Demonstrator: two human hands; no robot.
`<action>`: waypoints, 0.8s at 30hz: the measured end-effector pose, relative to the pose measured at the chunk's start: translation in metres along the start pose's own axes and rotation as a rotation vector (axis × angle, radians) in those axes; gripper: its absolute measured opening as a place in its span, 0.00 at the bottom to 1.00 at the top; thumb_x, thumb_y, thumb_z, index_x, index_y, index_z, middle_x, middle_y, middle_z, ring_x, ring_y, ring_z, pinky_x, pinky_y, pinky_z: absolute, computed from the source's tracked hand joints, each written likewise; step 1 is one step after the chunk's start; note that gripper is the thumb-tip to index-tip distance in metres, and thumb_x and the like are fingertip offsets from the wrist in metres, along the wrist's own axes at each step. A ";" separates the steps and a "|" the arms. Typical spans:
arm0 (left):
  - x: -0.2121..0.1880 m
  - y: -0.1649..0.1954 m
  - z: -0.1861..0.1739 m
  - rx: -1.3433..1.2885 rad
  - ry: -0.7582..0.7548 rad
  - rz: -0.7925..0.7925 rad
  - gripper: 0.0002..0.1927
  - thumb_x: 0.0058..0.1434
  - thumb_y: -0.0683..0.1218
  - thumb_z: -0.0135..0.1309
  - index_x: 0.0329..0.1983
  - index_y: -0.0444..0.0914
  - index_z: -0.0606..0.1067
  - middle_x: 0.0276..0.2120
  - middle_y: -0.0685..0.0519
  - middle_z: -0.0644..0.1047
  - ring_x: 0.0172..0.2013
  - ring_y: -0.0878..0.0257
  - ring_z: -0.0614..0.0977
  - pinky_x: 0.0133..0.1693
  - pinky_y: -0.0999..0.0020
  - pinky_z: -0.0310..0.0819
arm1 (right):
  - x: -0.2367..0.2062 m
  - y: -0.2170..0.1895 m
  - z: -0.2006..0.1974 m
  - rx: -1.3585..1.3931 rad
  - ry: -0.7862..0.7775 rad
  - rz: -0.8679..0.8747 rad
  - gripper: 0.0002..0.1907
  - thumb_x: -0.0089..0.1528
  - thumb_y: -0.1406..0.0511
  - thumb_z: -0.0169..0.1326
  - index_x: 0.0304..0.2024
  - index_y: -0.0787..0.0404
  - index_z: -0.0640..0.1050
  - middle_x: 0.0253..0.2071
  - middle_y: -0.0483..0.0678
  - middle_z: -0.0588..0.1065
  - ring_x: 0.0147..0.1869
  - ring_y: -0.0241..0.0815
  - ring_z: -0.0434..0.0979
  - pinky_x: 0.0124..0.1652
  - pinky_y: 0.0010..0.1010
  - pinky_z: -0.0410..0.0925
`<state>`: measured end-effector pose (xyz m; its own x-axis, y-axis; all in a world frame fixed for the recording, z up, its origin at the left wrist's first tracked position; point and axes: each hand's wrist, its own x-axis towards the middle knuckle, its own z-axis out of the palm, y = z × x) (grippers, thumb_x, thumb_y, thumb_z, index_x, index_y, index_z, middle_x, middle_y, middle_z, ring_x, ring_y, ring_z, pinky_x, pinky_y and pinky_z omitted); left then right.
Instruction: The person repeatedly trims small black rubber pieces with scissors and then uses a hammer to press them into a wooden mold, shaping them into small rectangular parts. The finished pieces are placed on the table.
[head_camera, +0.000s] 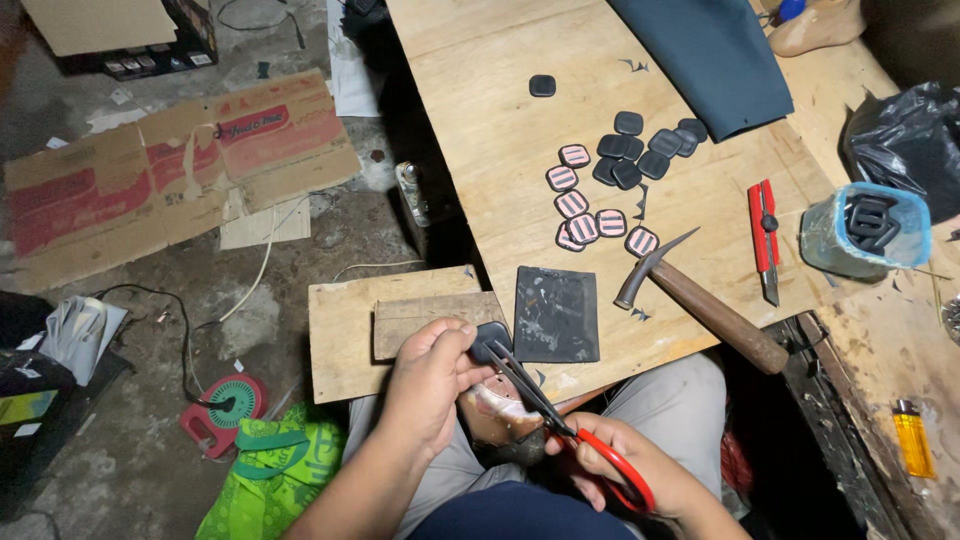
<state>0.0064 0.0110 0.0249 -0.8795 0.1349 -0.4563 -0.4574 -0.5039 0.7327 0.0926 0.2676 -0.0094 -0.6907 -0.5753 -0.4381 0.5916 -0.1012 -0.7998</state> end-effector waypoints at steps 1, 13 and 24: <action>0.000 -0.001 0.000 -0.023 -0.007 0.012 0.05 0.64 0.44 0.50 0.35 0.38 0.74 0.33 0.52 0.81 0.34 0.62 0.83 0.41 0.64 0.78 | 0.000 -0.001 0.002 0.031 -0.025 -0.038 0.27 0.65 0.48 0.55 0.49 0.66 0.76 0.23 0.45 0.69 0.23 0.34 0.69 0.25 0.23 0.61; 0.001 -0.003 -0.006 0.238 -0.077 0.161 0.13 0.69 0.47 0.47 0.37 0.33 0.76 0.30 0.52 0.78 0.32 0.66 0.81 0.41 0.67 0.83 | -0.002 -0.001 0.011 -0.022 0.084 -0.016 0.24 0.65 0.51 0.52 0.48 0.67 0.76 0.22 0.46 0.71 0.19 0.34 0.69 0.23 0.23 0.62; 0.005 -0.001 -0.010 0.284 -0.010 0.056 0.13 0.68 0.46 0.47 0.36 0.31 0.76 0.29 0.49 0.80 0.29 0.63 0.83 0.35 0.67 0.82 | 0.008 0.027 0.012 -0.186 0.338 0.003 0.11 0.59 0.65 0.63 0.40 0.64 0.79 0.27 0.36 0.70 0.28 0.25 0.65 0.28 0.19 0.59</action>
<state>0.0039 0.0035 0.0174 -0.9051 0.1225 -0.4072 -0.4252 -0.2524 0.8692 0.1083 0.2509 -0.0299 -0.8056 -0.2726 -0.5260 0.5296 0.0669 -0.8456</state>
